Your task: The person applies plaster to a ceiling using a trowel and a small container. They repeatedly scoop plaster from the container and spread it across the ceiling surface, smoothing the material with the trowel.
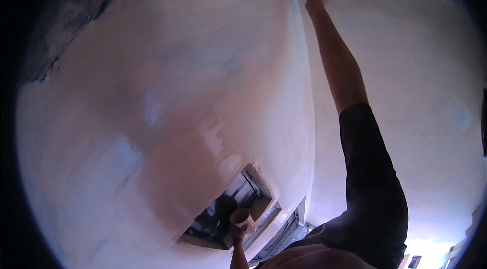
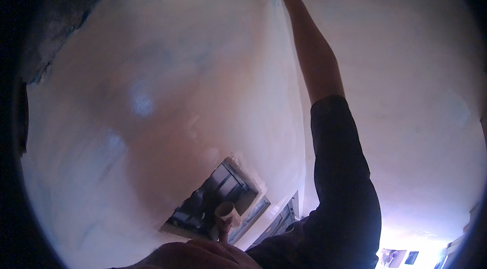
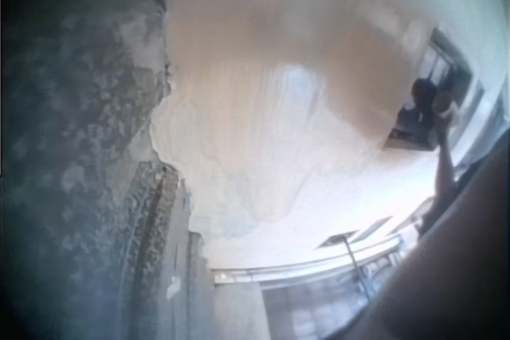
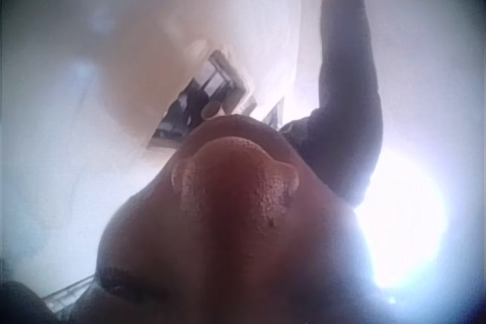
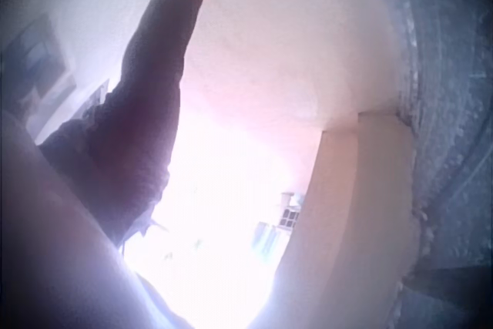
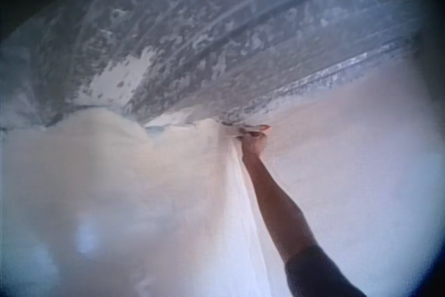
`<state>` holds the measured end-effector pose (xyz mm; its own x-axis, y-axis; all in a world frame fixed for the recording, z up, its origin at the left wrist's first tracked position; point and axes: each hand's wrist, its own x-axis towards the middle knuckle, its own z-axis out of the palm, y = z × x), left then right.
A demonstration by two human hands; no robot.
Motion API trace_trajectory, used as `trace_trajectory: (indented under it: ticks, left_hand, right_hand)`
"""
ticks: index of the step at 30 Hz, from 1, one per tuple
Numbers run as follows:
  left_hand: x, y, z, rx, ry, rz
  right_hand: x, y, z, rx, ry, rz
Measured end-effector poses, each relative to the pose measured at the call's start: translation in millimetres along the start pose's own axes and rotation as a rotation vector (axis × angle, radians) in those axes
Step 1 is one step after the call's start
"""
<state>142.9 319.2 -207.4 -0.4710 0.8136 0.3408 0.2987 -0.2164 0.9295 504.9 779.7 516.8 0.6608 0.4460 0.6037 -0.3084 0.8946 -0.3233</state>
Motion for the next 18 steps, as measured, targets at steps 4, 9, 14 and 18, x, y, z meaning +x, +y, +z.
trace_trajectory:
  ticks: [4,9,14,18]
  left_hand:
    - [-18,-7,-22,0.045,0.036,-0.084]
    - [-14,-1,-7,0.033,0.049,-0.126]
    - [-19,-8,-21,0.05,0.058,-0.065]
    - [-14,-1,-11,-0.024,0.016,-0.083]
  right_hand:
    - [-26,-17,-4,-0.076,-0.132,-0.138]
    - [-20,-12,14,0.468,-0.275,-0.085]
    - [-34,-13,-11,-0.279,-0.136,-0.146]
    - [-43,-28,-5,0.506,-0.245,-0.022]
